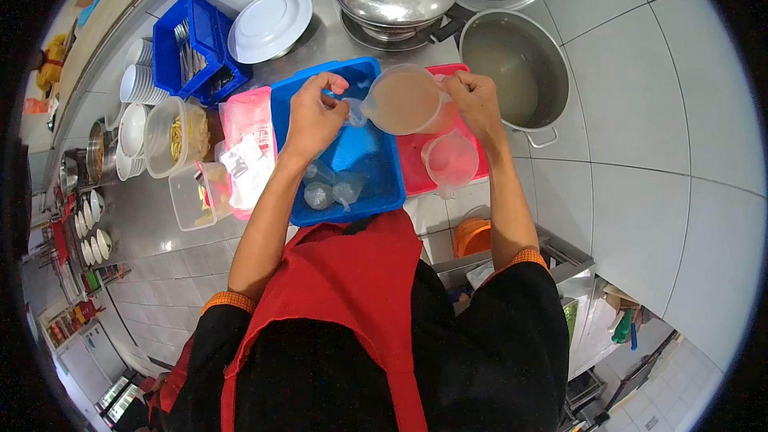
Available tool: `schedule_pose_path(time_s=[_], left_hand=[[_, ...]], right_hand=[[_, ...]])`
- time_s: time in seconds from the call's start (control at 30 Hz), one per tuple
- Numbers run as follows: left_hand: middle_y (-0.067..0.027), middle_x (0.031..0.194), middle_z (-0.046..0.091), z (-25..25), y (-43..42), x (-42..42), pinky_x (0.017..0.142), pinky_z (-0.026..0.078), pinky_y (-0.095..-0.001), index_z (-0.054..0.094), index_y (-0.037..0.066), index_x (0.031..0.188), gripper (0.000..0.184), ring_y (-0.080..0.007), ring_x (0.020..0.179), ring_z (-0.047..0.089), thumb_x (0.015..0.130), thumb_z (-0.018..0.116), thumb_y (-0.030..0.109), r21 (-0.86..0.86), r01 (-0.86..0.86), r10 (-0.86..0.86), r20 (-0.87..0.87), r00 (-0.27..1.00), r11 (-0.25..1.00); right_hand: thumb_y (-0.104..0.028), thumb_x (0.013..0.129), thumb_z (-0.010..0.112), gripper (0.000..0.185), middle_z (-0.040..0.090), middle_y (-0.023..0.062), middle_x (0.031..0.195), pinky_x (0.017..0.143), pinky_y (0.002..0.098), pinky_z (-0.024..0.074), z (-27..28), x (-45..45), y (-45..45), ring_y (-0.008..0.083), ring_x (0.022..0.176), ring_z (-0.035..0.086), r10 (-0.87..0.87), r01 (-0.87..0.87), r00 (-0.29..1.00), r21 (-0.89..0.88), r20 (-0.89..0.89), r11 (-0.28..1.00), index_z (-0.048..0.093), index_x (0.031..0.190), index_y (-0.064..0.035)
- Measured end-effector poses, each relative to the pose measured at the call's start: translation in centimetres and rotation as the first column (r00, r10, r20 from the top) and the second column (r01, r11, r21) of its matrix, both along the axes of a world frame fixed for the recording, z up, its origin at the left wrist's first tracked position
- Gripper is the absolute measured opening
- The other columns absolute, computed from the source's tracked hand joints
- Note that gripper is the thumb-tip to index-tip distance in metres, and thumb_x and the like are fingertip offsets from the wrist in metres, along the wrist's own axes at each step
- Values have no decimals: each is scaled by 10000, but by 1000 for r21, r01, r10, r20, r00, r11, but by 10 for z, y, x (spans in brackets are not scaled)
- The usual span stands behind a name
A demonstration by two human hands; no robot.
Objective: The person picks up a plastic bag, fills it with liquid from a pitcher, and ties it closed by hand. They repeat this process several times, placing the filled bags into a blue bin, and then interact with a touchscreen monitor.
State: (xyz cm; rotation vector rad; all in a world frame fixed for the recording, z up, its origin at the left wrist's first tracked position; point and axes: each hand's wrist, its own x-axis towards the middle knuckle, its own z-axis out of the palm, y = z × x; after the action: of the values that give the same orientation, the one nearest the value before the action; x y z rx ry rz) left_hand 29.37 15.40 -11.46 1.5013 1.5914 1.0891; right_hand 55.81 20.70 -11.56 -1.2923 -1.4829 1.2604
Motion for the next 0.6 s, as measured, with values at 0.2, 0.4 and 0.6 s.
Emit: schedule_pose_path(time_s=[0.2,0.4,0.6], left_hand=[[-133,961,618,1,-1,-1,608,532,-285,638,-15,941,202,-173,691,683,747,661,-67,-17,-6,6,-39,999,1000],[-148,975,616,6,-1,1,606,530,-286,648,-5,925,183,-180,690,690,749,669,-52,-67,-2,-1,-40,999,998],[-141,1027,591,3,-1,-1,603,529,-286,641,0,932,200,-176,687,690,745,671,-66,-61,-11,10,-17,1000,998]], right_hand=[[-163,865,666,418,319,-98,593,492,266,201,5,-5,-3,26,573,273,-18,18,1000,23,-2,1000,399,556,-71],[-172,862,680,444,299,-101,590,479,266,185,0,-5,-2,27,563,256,-13,13,1000,15,-18,1000,376,547,-96],[-162,856,689,455,290,-102,586,474,265,184,-3,-4,1,26,555,248,-27,27,1000,15,6,1000,365,543,-104]])
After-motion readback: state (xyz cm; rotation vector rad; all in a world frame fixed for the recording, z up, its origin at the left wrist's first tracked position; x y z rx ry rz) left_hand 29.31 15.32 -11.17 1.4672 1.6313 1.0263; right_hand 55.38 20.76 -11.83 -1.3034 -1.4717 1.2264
